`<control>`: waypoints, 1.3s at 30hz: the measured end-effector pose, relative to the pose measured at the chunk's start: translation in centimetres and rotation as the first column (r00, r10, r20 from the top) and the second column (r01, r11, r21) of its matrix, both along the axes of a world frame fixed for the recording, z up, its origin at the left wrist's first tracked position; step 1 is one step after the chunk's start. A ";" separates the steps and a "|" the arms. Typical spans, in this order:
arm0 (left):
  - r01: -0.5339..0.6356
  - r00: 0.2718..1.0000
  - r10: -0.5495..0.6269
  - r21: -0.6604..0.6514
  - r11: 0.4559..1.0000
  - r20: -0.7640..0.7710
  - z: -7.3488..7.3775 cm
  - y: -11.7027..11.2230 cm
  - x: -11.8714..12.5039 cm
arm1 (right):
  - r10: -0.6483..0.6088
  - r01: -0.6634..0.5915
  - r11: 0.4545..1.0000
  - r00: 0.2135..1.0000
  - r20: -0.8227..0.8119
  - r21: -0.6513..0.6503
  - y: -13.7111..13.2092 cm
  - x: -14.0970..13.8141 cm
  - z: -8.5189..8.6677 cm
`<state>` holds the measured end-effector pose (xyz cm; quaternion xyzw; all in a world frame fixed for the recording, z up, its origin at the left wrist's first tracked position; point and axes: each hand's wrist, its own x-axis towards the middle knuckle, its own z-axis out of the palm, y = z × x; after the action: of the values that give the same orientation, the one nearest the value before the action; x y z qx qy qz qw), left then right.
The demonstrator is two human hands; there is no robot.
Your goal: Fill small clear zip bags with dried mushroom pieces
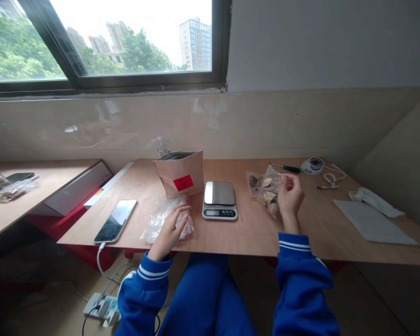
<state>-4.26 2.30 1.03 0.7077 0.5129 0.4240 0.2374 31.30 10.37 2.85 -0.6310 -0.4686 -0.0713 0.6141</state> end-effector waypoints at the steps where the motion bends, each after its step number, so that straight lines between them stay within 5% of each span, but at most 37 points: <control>1: 0.029 0.998 -0.028 -0.007 1.000 0.048 0.4 -0.2 0.6 | 0.009 -0.009 1.000 1.000 -0.018 0.013 -0.1 -0.2 0.0; 6: 0.166 0.949 -0.140 -0.070 0.984 0.282 1.4 -0.9 4.4 | 0.249 -0.239 0.968 0.950 -0.188 0.074 -2.6 -3.5 1.8; 10: 0.221 0.921 -0.169 -0.111 0.969 0.351 2.2 -0.8 6.4 | 0.518 -0.545 0.838 0.776 -0.359 0.031 -6.2 -8.6 3.7; 14: 0.415 0.868 -0.301 -0.244 0.877 0.394 2.7 -1.1 5.7 | 0.543 -0.611 0.791 0.679 -0.495 0.029 -8.1 -12.7 3.1; 17: 0.517 0.785 -0.308 -0.294 0.804 0.538 2.4 -1.8 4.7 | 0.497 -0.576 0.818 0.713 -0.494 -0.009 -8.1 -14.7 1.3; 21: 0.424 0.727 -0.162 -0.250 0.870 0.667 2.2 -2.4 4.8 | 0.384 -0.434 0.895 0.866 -0.320 -0.100 -8.6 -16.9 -0.1; 25: 0.263 0.724 -0.060 -0.195 0.945 0.687 2.0 -2.2 5.6 | 0.670 -0.728 0.657 0.683 -0.291 -0.197 -10.1 -18.8 1.0; 27: 0.209 0.727 -0.005 -0.213 0.955 0.687 1.8 -2.1 5.9 | 0.729 -0.786 0.583 0.617 -0.295 -0.204 -10.7 -19.1 1.8; 32: 0.155 0.770 0.035 -0.240 0.958 0.637 1.3 -2.2 5.8 | 0.768 -0.822 0.528 0.569 -0.294 -0.213 -10.9 -18.5 2.1; 39: 0.175 0.812 -0.009 -0.228 0.958 0.584 1.1 -2.5 5.7 | 0.765 -0.806 0.542 0.591 -0.257 -0.241 -10.9 -17.8 1.5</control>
<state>1.48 -0.15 2.13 0.5308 0.4346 0.5320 0.4963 13.48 -0.55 4.31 -0.4503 -0.6681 0.3299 0.4920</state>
